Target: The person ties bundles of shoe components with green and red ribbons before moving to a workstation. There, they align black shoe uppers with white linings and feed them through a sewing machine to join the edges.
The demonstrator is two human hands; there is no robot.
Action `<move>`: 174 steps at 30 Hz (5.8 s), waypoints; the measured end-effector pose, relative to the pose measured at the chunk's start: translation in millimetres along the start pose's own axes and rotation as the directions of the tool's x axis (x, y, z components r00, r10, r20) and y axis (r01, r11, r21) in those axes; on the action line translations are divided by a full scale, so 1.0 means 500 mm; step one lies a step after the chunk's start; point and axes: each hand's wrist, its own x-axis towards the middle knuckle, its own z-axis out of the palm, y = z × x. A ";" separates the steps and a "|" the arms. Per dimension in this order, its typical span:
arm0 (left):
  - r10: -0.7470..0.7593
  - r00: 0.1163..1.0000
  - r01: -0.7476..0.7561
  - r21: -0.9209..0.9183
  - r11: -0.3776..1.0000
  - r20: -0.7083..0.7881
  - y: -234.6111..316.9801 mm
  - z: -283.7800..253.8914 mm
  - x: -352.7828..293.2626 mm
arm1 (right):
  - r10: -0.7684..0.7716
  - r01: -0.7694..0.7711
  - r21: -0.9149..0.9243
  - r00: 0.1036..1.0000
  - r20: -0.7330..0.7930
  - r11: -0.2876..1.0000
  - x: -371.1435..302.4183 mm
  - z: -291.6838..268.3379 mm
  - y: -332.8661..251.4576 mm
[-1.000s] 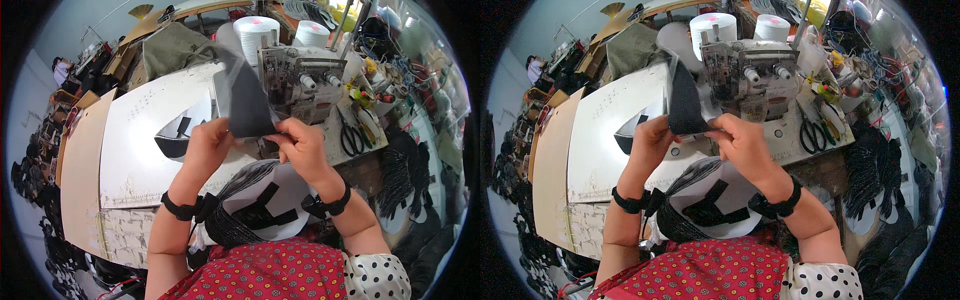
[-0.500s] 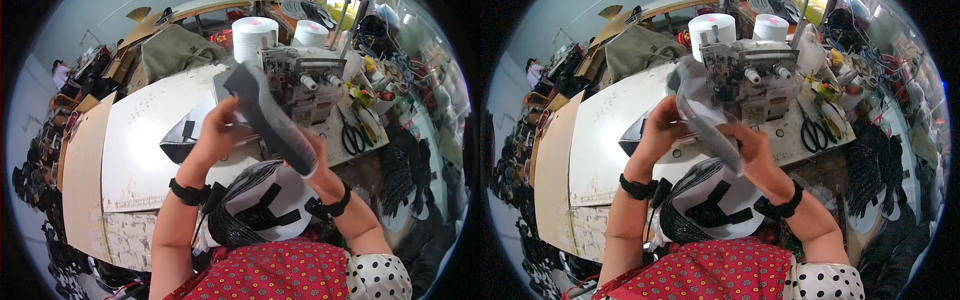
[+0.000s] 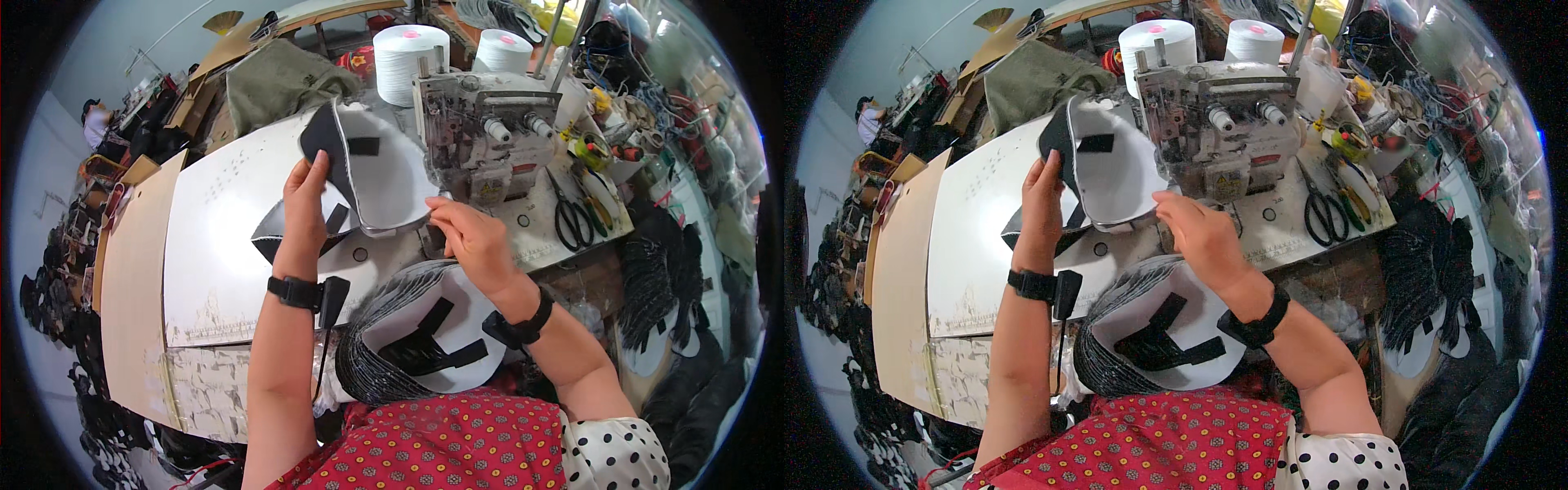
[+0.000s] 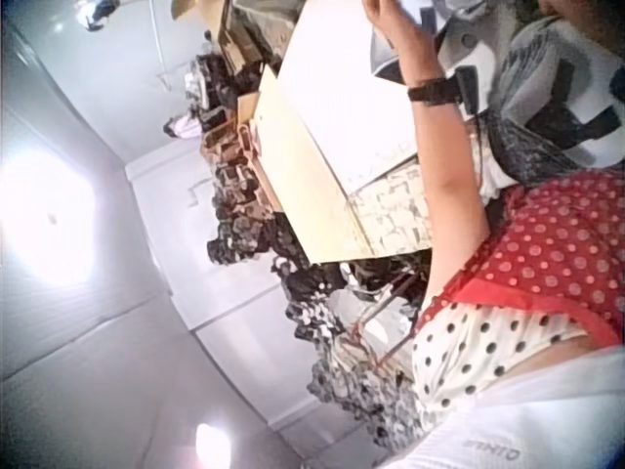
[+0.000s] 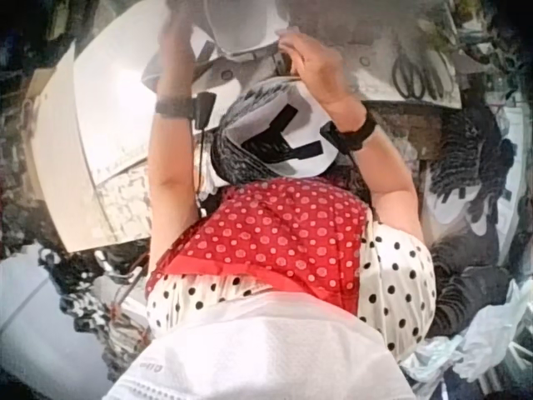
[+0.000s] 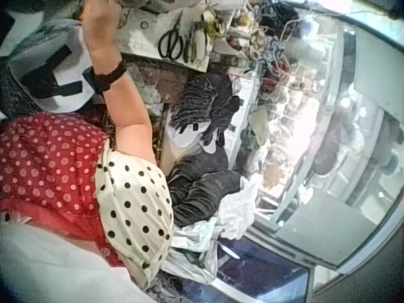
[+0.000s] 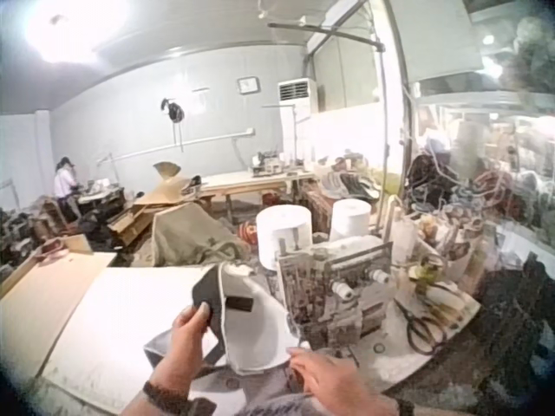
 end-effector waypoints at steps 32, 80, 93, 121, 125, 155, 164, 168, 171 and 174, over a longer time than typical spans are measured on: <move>0.323 0.939 0.060 0.982 0.179 -0.116 0.008 -0.194 -0.042 | 0.370 -0.418 0.212 0.899 0.235 0.883 0.015 -0.132 -0.069; 0.218 0.849 -0.456 0.458 0.764 0.482 0.051 0.082 -0.095 | 0.420 -0.421 0.389 0.903 0.091 0.819 0.044 -0.003 -0.041; 0.037 0.938 0.007 -0.126 0.992 0.345 -0.007 0.005 -0.054 | 0.043 -0.047 0.047 0.995 0.090 0.998 -0.031 -0.043 -0.026; -0.218 0.975 0.217 -0.012 0.976 -0.053 -0.036 -0.031 0.019 | -0.307 0.411 -0.249 0.877 0.369 0.877 -0.063 -0.077 -0.058; -0.218 0.934 0.337 0.491 0.803 -0.284 -0.019 -0.162 0.039 | -0.293 0.425 -0.153 0.802 0.520 0.892 -0.048 -0.148 -0.111; -0.252 0.912 0.106 0.406 0.908 0.324 0.056 -0.023 -0.159 | -0.095 0.062 -0.422 0.994 -0.057 0.904 0.022 -0.002 -0.012; 0.149 0.675 -0.561 0.371 0.740 0.723 0.044 0.027 -0.176 | 0.238 -0.259 0.182 0.962 0.132 0.949 0.047 -0.034 -0.061; -0.102 0.816 -0.241 0.495 0.835 0.569 0.054 0.012 -0.151 | 0.234 -0.259 0.223 0.963 0.131 0.940 0.040 -0.052 -0.102; 0.259 0.833 -0.502 0.472 0.725 0.488 0.057 0.029 -0.143 | 0.208 -0.229 0.221 0.972 0.113 0.948 0.045 -0.041 -0.102; 0.636 0.636 -0.725 0.622 0.297 0.437 0.057 0.059 -0.125 | 0.166 -0.170 0.061 0.984 0.067 0.984 0.059 -0.021 -0.078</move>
